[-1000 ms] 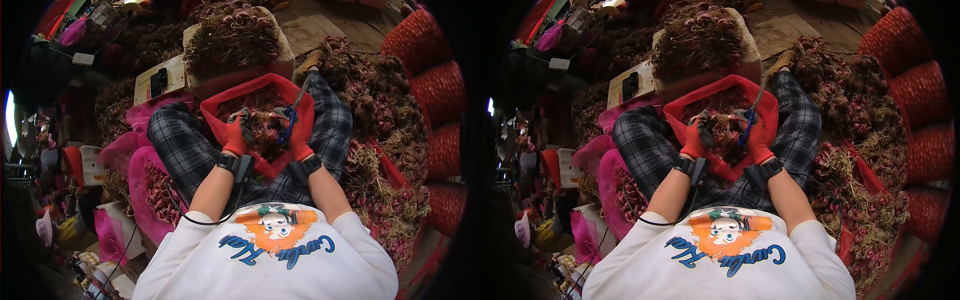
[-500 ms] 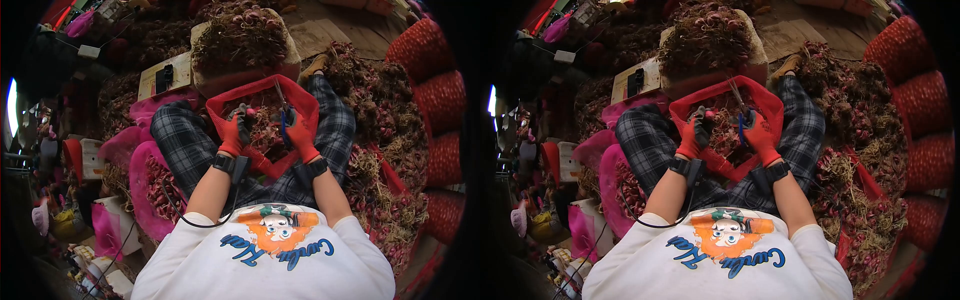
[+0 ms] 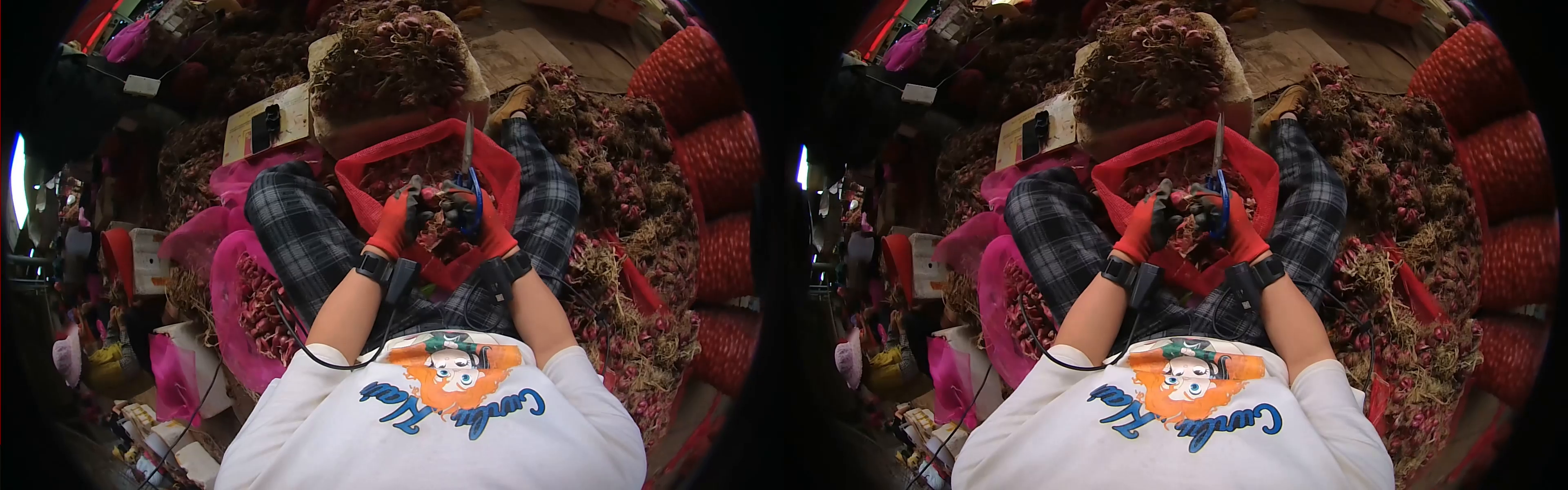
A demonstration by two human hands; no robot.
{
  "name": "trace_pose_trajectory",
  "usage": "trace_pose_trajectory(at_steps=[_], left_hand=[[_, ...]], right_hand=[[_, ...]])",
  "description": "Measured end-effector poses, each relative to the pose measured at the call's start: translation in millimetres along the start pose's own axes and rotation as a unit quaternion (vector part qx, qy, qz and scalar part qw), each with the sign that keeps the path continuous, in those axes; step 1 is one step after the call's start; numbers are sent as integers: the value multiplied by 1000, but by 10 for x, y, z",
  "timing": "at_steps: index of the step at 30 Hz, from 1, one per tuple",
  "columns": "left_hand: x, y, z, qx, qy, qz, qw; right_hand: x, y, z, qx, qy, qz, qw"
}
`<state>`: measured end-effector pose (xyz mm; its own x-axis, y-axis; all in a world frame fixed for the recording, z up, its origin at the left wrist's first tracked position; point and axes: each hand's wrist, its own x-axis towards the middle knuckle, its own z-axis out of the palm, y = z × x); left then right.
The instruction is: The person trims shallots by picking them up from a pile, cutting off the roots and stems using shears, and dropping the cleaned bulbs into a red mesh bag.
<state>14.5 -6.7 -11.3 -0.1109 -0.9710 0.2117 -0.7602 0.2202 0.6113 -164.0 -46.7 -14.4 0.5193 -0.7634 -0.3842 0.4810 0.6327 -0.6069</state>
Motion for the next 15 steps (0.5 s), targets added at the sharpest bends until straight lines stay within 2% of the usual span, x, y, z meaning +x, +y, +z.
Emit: trace_pose_trajectory(at_steps=[2, 4, 6, 7, 8, 9, 12, 14, 15], left_hand=[[-35, -25, -4, -206, -44, -14, 978], [-28, -46, 9, -273, -77, -3, 959], [47, -39, 46, -206, -102, 34, 973], [65, -9, 67, -391, -119, -71, 910], [85, 26, 92, -556, -129, -173, 803], [101, 46, 98, -694, -133, -265, 656], [69, -158, 208, -818, -122, -275, 490], [85, -134, 206, -791, -113, -311, 514], [102, -93, 193, -777, -108, -329, 526]], right_hand=[[1, 23, -26, 40, 20, 9, 999], [11, 24, -60, 20, 22, 2, 1000], [4, -12, -45, 4, 26, 3, 1000], [-22, -66, -3, -1, 28, 6, 1000], [-29, -102, 22, -7, 31, 9, 999], [-8, -110, 0, -5, 30, 4, 1000], [48, -92, -141, -5, 26, -9, 1000], [65, -49, -228, -15, 25, -16, 999], [37, -42, -213, -59, 24, -56, 996]])
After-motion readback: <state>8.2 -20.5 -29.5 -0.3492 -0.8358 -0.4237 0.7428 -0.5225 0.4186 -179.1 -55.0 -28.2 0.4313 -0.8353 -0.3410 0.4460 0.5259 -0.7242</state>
